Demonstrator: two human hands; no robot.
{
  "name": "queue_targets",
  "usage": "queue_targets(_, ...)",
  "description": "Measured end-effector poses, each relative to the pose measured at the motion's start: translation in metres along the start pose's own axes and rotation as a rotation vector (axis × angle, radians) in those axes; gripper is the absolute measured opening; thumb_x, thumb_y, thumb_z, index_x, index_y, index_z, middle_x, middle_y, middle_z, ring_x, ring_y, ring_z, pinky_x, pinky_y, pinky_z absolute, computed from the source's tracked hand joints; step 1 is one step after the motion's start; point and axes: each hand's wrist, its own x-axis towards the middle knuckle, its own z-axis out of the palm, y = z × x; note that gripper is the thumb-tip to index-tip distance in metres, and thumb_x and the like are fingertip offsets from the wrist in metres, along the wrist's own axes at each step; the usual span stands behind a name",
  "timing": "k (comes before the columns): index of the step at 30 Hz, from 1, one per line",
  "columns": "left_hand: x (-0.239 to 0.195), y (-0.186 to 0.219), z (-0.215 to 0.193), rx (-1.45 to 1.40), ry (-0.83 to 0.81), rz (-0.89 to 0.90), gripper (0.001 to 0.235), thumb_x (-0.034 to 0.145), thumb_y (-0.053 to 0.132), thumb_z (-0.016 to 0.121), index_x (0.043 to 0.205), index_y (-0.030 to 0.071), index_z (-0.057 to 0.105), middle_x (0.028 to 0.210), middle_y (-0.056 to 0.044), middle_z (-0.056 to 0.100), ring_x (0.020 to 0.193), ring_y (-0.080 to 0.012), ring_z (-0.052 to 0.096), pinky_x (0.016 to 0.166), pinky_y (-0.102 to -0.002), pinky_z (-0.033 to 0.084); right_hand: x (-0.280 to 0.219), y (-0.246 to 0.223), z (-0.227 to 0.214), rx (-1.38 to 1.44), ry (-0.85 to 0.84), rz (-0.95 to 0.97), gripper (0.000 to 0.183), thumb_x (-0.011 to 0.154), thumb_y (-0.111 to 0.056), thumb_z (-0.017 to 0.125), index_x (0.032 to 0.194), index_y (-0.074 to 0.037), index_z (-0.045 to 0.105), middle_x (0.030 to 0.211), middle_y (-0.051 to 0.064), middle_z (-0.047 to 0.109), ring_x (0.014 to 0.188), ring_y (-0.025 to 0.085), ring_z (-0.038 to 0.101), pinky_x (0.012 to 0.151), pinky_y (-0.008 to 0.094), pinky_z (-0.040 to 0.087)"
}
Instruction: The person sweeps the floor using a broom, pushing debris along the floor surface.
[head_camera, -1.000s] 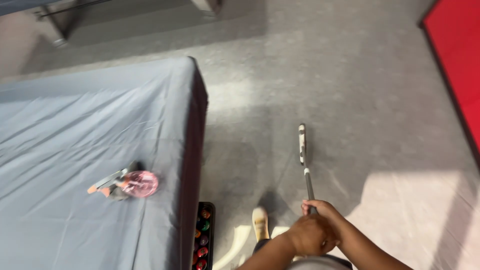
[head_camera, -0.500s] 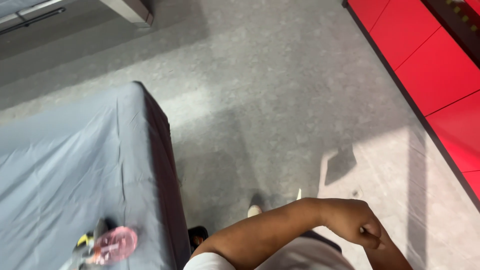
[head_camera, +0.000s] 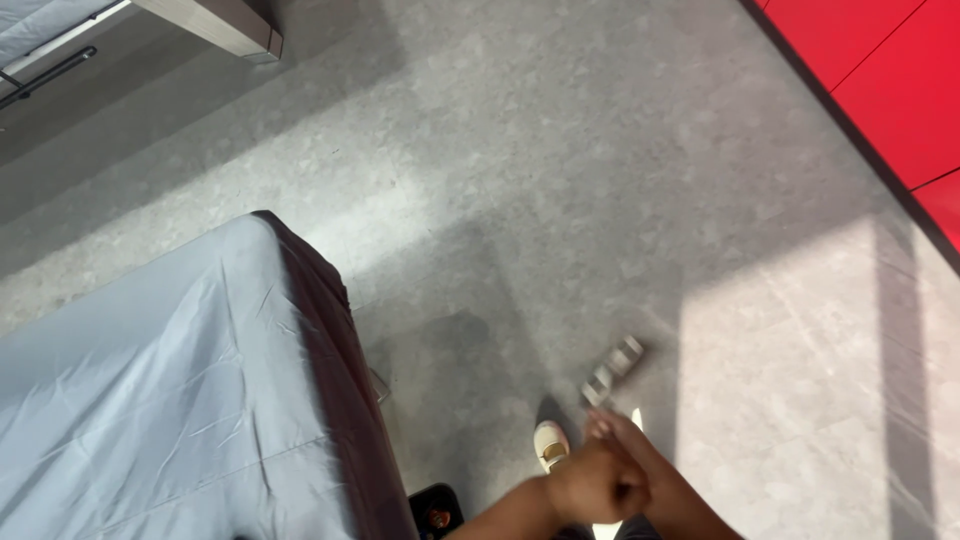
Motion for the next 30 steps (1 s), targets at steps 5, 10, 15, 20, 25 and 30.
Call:
queue_targets(5,0.023,0.022,-0.055,0.235,-0.081,-0.195,0.031,0.097,0.022,0.071,0.07,0.006,0.068,0.066,-0.007,0.065,0.065,-0.023,0.066,0.072,-0.037,0.053,0.076,-0.05,0.056,-0.084,0.043,0.276,0.026,0.092,-0.024,0.056,0.069,-0.018,0.048,0.05,-0.01,0.045,0.045,0.006,0.049,0.047,0.026,0.043)
queue_targets(10,0.033,0.038,-0.067,0.117,0.085,0.2,0.031,0.081,0.034,0.077,0.077,0.007,0.064,0.076,-0.007,0.063,0.074,-0.0241,0.065,0.073,-0.035,0.052,0.05,-0.074,0.061,0.05,-0.111,0.0,0.026,0.1,-0.018,0.061,0.076,-0.013,0.053,0.055,-0.005,0.054,0.047,0.006,0.053,0.05,0.021,0.046)
queue_targets(15,0.042,0.027,-0.034,0.002,-0.014,0.227,0.043,0.095,0.032,0.073,0.064,0.009,0.055,0.062,-0.004,0.059,0.064,-0.0188,0.061,0.066,-0.033,0.047,-0.053,-0.048,0.034,-0.233,0.416,-0.449,0.028,0.099,-0.025,0.053,0.074,-0.011,0.05,0.063,0.003,0.056,0.061,0.017,0.057,0.059,0.031,0.05)
queue_targets(20,0.091,-0.002,0.011,-0.056,-0.086,0.274,0.028,0.095,0.026,0.068,0.072,0.011,0.06,0.064,-0.002,0.061,0.064,-0.0206,0.061,0.087,-0.039,0.051,-0.133,-0.059,0.011,-0.811,0.718,-0.527,0.017,0.099,-0.013,0.051,0.102,-0.001,0.063,0.087,0.009,0.063,0.081,0.023,0.06,0.076,0.038,0.052)
queue_targets(25,0.122,-0.03,-0.004,0.063,-0.067,0.188,0.039,0.101,0.02,0.067,0.065,0.007,0.061,0.062,-0.008,0.062,0.066,-0.0253,0.062,0.079,-0.039,0.047,-0.104,-0.085,0.043,-0.498,0.346,-0.481,0.011,0.096,-0.014,0.054,0.102,-0.007,0.06,0.085,0.004,0.062,0.076,0.016,0.059,0.07,0.03,0.049)
queue_targets(30,0.13,-0.018,-0.069,0.074,0.088,-0.016,0.012,0.087,0.011,0.063,0.078,0.007,0.071,0.076,-0.011,0.07,0.071,-0.026,0.068,0.083,-0.04,0.053,-0.011,-0.133,0.12,-0.238,0.116,-0.085,0.007,0.096,-0.015,0.058,0.094,-0.008,0.058,0.075,0.001,0.059,0.064,0.011,0.055,0.06,0.025,0.044)
